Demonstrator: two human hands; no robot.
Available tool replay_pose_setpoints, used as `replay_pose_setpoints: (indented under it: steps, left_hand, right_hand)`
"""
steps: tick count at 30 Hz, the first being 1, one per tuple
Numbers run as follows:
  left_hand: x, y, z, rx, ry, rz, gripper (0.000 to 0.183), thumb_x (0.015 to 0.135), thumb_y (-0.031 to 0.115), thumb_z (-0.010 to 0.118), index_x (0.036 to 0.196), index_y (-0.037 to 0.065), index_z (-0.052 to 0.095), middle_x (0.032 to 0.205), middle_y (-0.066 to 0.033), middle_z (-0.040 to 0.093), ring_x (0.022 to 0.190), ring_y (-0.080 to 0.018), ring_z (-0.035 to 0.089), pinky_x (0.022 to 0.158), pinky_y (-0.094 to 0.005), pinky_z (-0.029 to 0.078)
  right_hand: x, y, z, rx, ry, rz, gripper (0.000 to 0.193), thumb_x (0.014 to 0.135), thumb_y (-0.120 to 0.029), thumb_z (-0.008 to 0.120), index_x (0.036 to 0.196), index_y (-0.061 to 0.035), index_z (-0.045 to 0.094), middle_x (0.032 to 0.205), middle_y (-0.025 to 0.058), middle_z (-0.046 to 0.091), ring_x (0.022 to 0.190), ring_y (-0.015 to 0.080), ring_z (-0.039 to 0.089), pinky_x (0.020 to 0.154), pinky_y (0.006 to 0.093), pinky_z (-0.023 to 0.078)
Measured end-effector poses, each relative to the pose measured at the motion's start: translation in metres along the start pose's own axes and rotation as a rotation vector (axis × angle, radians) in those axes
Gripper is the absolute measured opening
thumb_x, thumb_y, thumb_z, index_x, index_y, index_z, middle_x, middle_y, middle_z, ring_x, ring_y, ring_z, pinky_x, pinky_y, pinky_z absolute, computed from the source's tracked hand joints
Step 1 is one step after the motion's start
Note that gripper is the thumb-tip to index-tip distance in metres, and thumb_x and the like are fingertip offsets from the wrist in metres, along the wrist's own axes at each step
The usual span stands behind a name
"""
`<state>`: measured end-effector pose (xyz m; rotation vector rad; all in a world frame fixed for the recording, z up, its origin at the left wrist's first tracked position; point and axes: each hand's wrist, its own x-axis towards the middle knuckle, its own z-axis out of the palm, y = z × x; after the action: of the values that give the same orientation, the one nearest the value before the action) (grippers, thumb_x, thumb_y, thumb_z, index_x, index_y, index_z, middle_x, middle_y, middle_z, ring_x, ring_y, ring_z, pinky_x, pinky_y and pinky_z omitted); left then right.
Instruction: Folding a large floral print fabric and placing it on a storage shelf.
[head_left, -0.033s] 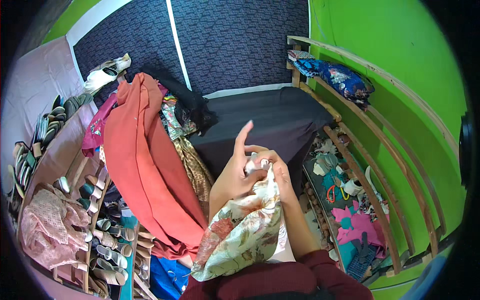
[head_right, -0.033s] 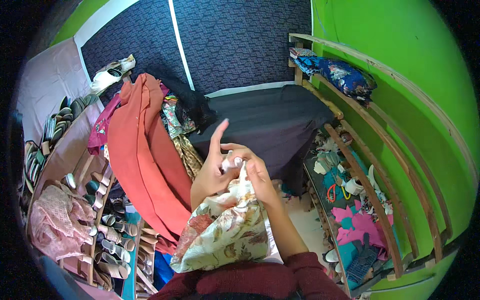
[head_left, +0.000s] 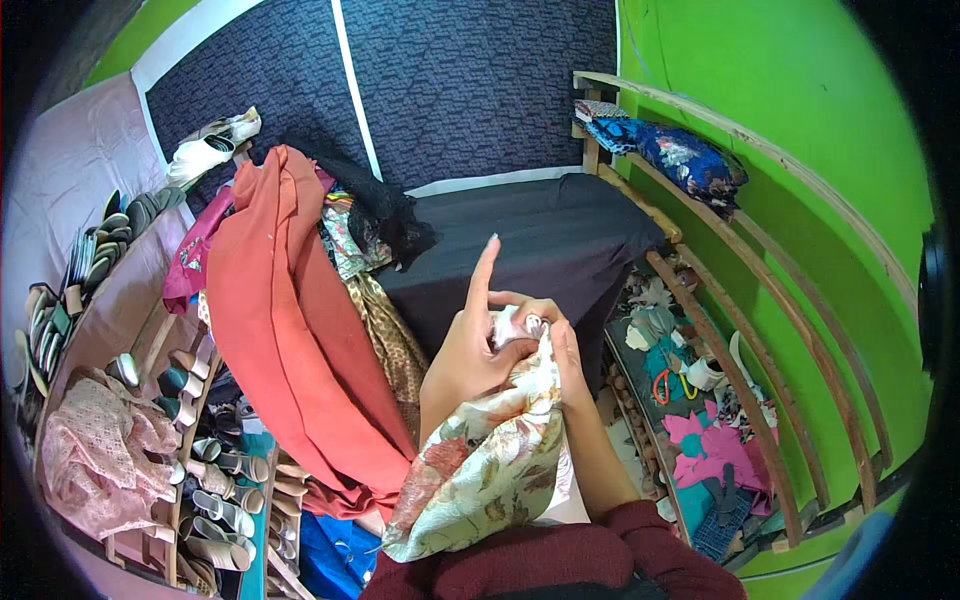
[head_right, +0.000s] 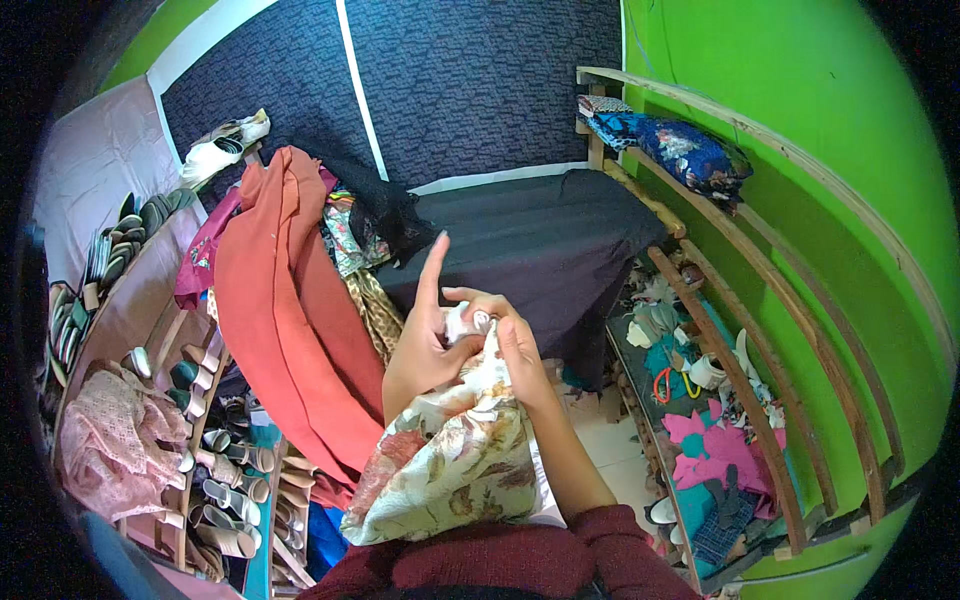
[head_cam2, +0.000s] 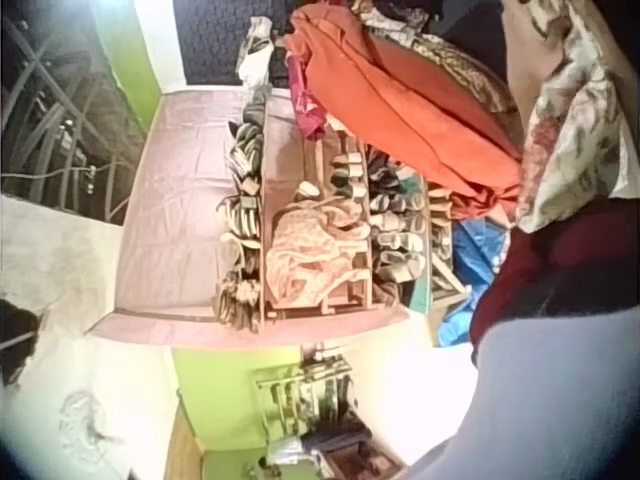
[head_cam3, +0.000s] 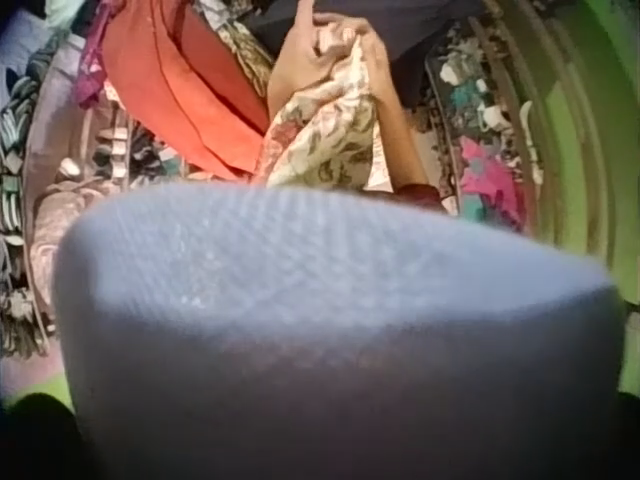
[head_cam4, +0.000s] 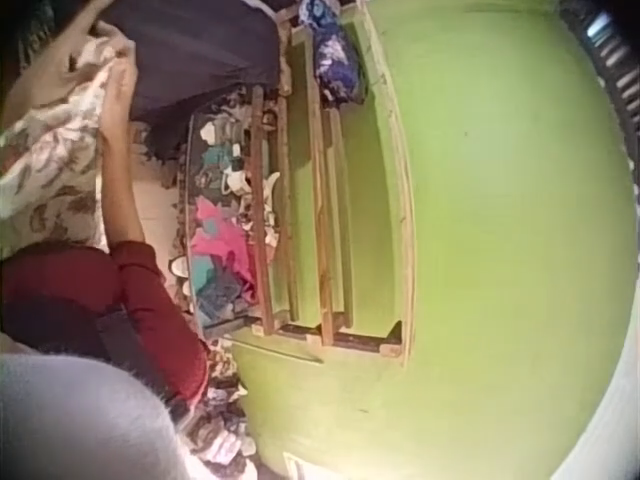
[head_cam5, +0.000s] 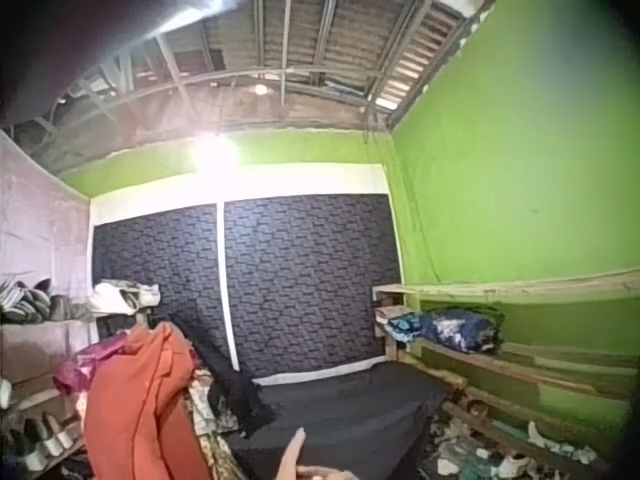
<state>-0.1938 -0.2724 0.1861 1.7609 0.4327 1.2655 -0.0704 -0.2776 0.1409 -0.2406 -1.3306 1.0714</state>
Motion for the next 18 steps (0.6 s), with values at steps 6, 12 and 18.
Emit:
replay_pose_setpoints:
  steps: [6,12,18]
  left_hand:
    - [-0.011,0.013,0.019,0.521,0.359,0.156,0.096,0.056,0.015,0.079,0.137,0.009,0.026,0.073,-0.0071,0.061,0.053,-0.0186,0.059,0.049,-0.0294,0.046]
    - [-0.011,0.002,0.002,0.619,0.41,0.023,0.064,0.043,0.018,0.081,0.101,0.007,0.056,0.079,-0.0035,0.048,0.071,-0.0165,0.05,0.062,-0.03,0.043]
    - [-0.092,-0.011,-0.037,-0.742,-0.14,-0.265,0.115,0.048,0.047,0.082,0.133,0.0,0.02,0.135,-0.0253,0.026,0.119,-0.03,0.04,0.097,-0.0421,0.031]
  right_hand:
    - [-0.008,0.001,0.007,0.139,0.193,-0.035,0.041,0.094,-0.041,0.029,0.097,-0.0026,0.044,0.09,0.0064,0.048,0.083,0.0119,0.047,0.076,0.0233,0.039]
    - [-0.006,-0.01,0.003,-0.319,0.37,-0.09,0.018,0.092,-0.022,0.043,0.084,-0.0068,0.048,0.071,-0.0045,0.044,0.061,0.0004,0.039,0.054,0.0168,0.032]
    - [0.016,-0.02,-0.027,-0.593,0.699,-0.229,0.01,0.086,-0.011,0.055,0.084,-0.0028,0.05,0.068,-0.0021,0.051,0.06,0.0025,0.045,0.054,0.0187,0.038]
